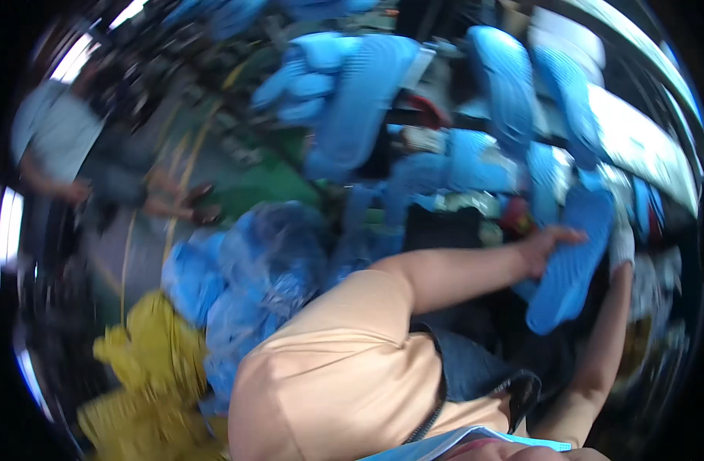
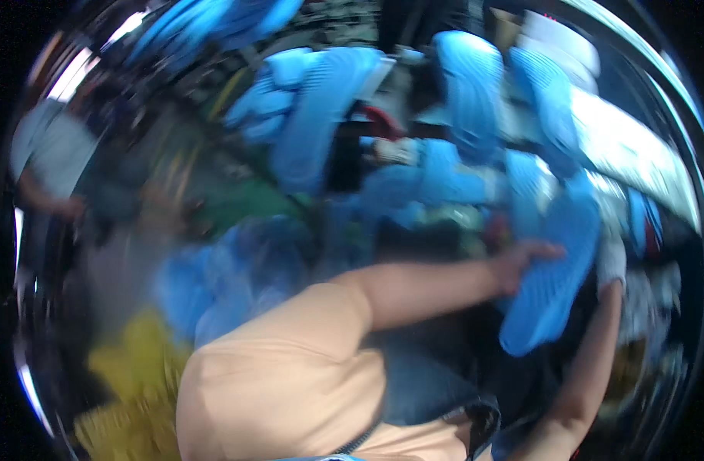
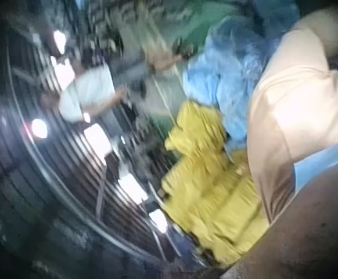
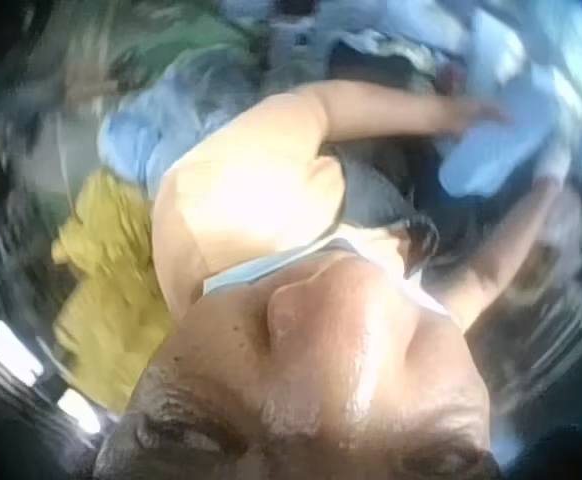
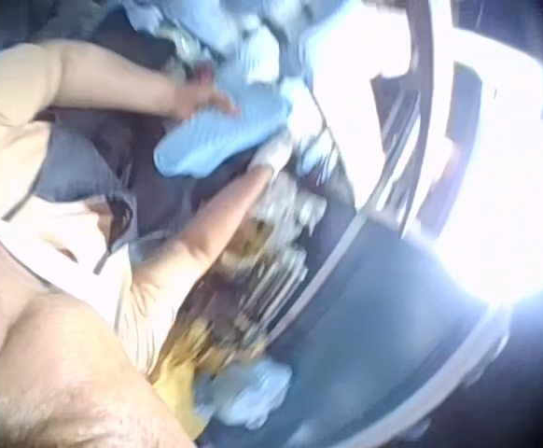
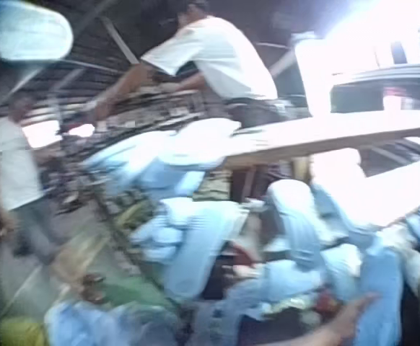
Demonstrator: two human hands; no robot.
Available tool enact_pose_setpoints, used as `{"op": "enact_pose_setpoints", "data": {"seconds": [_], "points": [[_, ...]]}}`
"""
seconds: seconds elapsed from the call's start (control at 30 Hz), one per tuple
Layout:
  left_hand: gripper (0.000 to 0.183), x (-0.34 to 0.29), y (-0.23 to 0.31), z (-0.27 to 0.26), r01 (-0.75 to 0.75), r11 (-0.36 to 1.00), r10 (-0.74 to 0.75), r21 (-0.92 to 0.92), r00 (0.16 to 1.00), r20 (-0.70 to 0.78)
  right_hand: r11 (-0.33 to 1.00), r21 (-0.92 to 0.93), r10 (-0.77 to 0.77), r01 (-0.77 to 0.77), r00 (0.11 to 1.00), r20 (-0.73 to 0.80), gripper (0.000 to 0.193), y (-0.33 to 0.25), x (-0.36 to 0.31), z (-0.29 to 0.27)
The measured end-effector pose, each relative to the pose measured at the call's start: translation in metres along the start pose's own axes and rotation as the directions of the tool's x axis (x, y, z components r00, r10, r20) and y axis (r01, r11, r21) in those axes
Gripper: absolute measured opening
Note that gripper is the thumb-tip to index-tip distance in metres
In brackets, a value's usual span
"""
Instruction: The person picks up light blue slipper soles from a nearby pile and stacks them on a wooden shelf. They handle the soles one at a time, placing them in a neat row on the shelf.
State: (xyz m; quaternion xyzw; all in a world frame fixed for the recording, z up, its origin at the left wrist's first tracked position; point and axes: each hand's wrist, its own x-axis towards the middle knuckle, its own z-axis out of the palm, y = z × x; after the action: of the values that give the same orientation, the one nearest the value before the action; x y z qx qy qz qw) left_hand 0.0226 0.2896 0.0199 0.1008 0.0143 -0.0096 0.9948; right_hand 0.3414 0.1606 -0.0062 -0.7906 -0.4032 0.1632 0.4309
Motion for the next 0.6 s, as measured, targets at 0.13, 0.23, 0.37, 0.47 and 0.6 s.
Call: {"op": "enact_pose_setpoints", "data": {"seconds": [0.13, 0.23, 0.37, 0.47, 0.6], "points": [[0.025, -0.012, 0.024, 0.000, -0.152, 0.988, 0.153, 0.028, 0.988, -0.033, 0.910, -0.407, -0.065, 0.078, 0.997, 0.046, 0.054, 0.001, 0.112, 0.070], [0.027, -0.012, 0.022, 0.005, -0.200, 0.973, 0.206, 0.119, 0.978, -0.043, 0.851, -0.510, -0.115, 0.130, 0.992, 0.060, 0.055, -0.021, 0.128, 0.082], [0.030, -0.004, 0.019, -0.009, -0.058, 0.990, 0.074, 0.132, 0.990, -0.117, 0.840, -0.491, -0.239, 0.232, 0.970, 0.050, 0.057, -0.032, 0.101, 0.064], [0.032, -0.033, 0.046, -0.015, -0.053, 0.998, 0.049, -0.037, 0.993, -0.103, 0.953, -0.220, -0.203, 0.207, 0.978, 0.041, 0.058, -0.089, 0.064, 0.081], [0.055, -0.056, 0.050, -0.001, -0.101, 0.994, 0.102, 0.047, 0.995, -0.021, 0.908, 0.370, 0.237, -0.198, 0.969, -0.063, 0.077, -0.184, -0.065, 0.041]]}}
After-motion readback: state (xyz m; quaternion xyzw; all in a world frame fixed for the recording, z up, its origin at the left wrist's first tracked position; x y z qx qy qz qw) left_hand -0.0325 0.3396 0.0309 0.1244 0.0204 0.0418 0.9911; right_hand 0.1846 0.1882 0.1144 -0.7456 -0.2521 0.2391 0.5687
